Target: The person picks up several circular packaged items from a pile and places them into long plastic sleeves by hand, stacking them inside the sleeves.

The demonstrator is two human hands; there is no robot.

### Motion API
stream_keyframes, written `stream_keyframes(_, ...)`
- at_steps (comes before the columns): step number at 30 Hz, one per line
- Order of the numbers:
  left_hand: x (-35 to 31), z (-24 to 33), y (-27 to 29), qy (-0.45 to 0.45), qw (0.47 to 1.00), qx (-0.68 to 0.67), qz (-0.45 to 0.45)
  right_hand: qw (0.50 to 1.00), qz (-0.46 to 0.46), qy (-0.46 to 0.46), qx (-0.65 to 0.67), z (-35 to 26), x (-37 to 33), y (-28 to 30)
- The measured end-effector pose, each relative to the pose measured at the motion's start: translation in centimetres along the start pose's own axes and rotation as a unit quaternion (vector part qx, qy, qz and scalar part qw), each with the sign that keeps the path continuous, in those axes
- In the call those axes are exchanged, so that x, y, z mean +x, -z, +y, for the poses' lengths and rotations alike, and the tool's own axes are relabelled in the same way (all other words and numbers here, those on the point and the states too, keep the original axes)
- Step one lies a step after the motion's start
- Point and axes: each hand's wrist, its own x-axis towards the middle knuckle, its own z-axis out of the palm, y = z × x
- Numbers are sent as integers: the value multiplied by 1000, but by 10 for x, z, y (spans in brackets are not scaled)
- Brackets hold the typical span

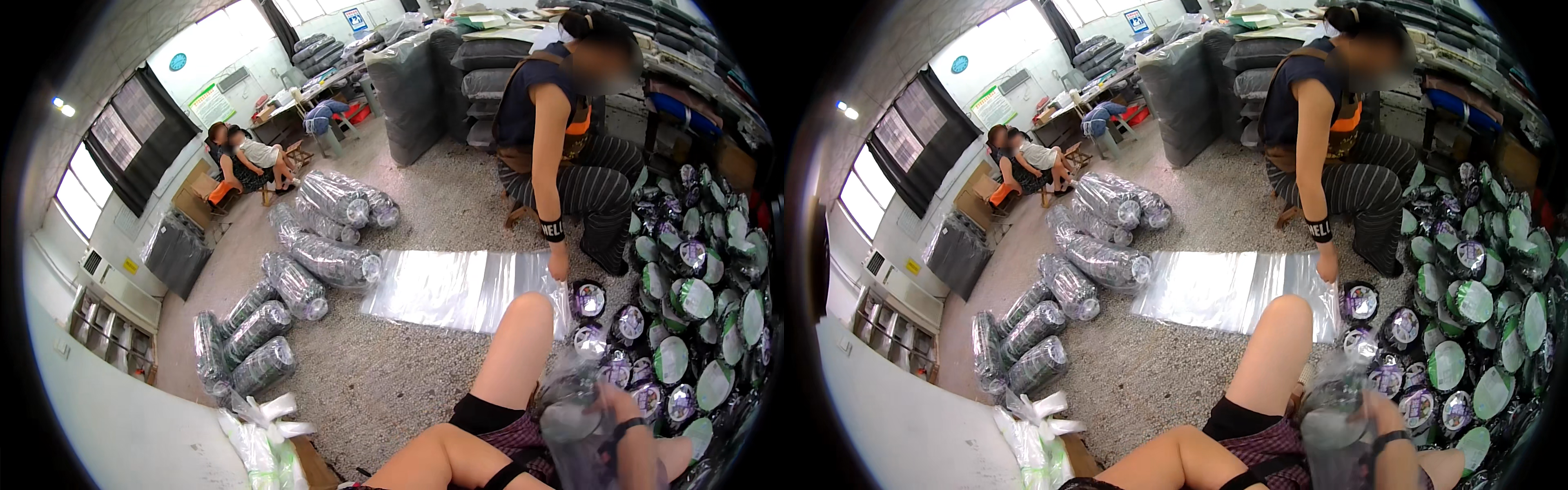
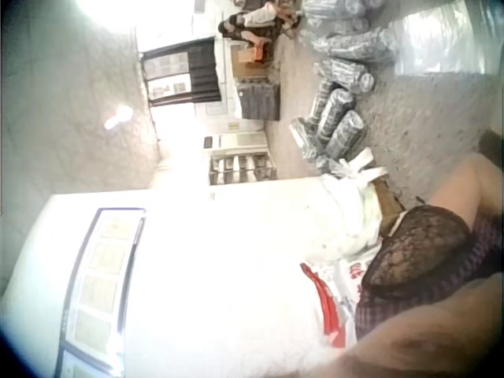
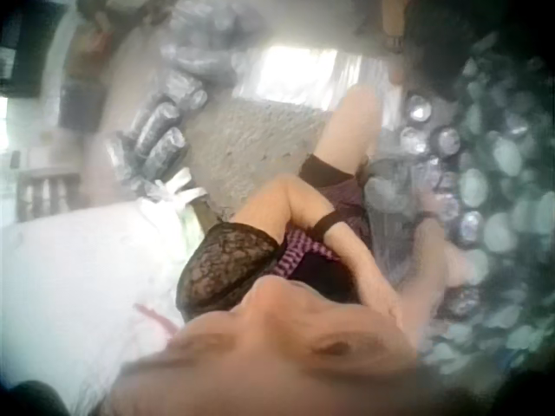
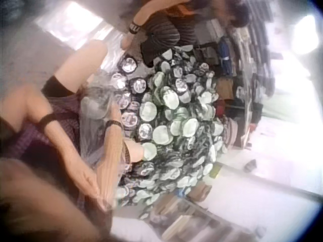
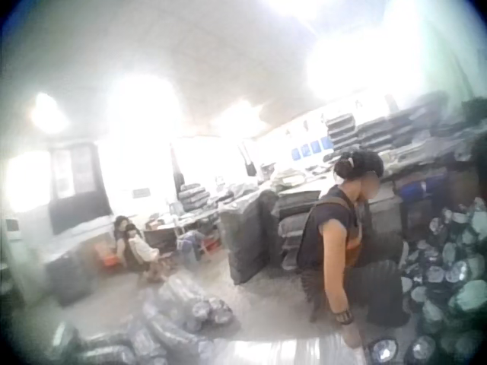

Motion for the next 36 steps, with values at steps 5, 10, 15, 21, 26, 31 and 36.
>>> stream_keyframes(5, 26, -4, 29, -114, 895, 432, 4, 983, 32, -172, -50, -32, -32, -65)
stream_keyframes(10, -3, -46, 107, -16, 782, 614, 106, 999, 3, -22, 26, -56, -140, -48)
stream_keyframes(15, -64, 23, 183, 53, 749, 589, 300, 901, 331, 140, 243, -17, -273, 15)
stream_keyframes(21, -82, 18, 235, 33, 611, 704, 361, 780, 480, -117, 383, 199, -146, 31)
stream_keyframes(26, -132, 12, 206, 92, 575, 722, 372, 824, 490, -236, 157, 353, 58, 55)
stream_keyframes(31, -95, 45, 208, 24, 545, 680, 490, 887, 263, -287, 251, 356, 78, 88)
stream_keyframes(36, -77, 72, 201, -57, 499, 648, 573, 776, 482, -26, 406, 460, 58, 98)
